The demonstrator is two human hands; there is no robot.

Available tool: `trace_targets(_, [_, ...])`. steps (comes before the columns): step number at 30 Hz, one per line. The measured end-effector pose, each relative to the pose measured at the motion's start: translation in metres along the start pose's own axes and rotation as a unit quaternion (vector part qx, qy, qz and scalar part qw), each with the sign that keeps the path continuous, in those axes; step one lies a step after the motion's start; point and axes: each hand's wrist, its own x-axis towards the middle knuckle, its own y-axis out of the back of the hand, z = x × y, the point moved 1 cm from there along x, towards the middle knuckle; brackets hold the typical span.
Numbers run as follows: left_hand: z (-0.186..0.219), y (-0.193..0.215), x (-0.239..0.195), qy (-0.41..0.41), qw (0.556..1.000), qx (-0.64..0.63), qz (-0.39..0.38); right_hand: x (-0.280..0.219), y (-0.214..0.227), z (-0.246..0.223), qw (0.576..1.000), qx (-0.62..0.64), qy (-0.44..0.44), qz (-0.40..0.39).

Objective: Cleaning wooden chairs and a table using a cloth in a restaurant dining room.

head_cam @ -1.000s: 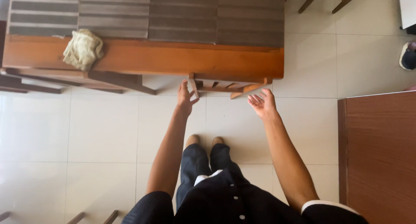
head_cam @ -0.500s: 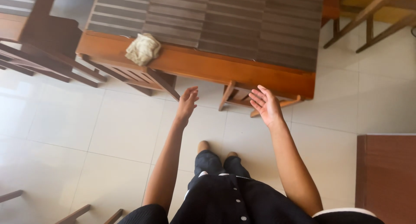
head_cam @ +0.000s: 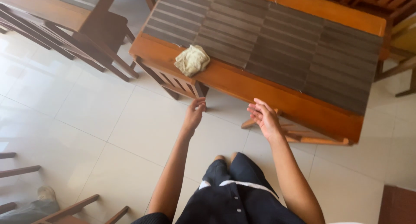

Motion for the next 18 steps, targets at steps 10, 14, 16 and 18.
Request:
trace_targets(10, [0.004,-0.001,0.121,-0.054,0.997,-0.056,-0.014,0.086,-0.070,-0.050,0.998,-0.055,-0.008,-0.013])
trace_targets(14, [0.043,0.013,0.137,-0.012,0.998,-0.056,0.008,0.121,-0.091,-0.063,0.998,-0.043,-0.011,-0.036])
trace_targets(16, [0.046,0.026,0.142,-0.004,0.998,-0.061,0.020,0.133,-0.104,-0.063,0.998,-0.046,-0.016,-0.045])
trace_targets(18, [0.053,0.045,0.161,-0.052,0.997,-0.038,0.034,0.152,-0.125,-0.070,0.997,-0.052,-0.013,-0.050])
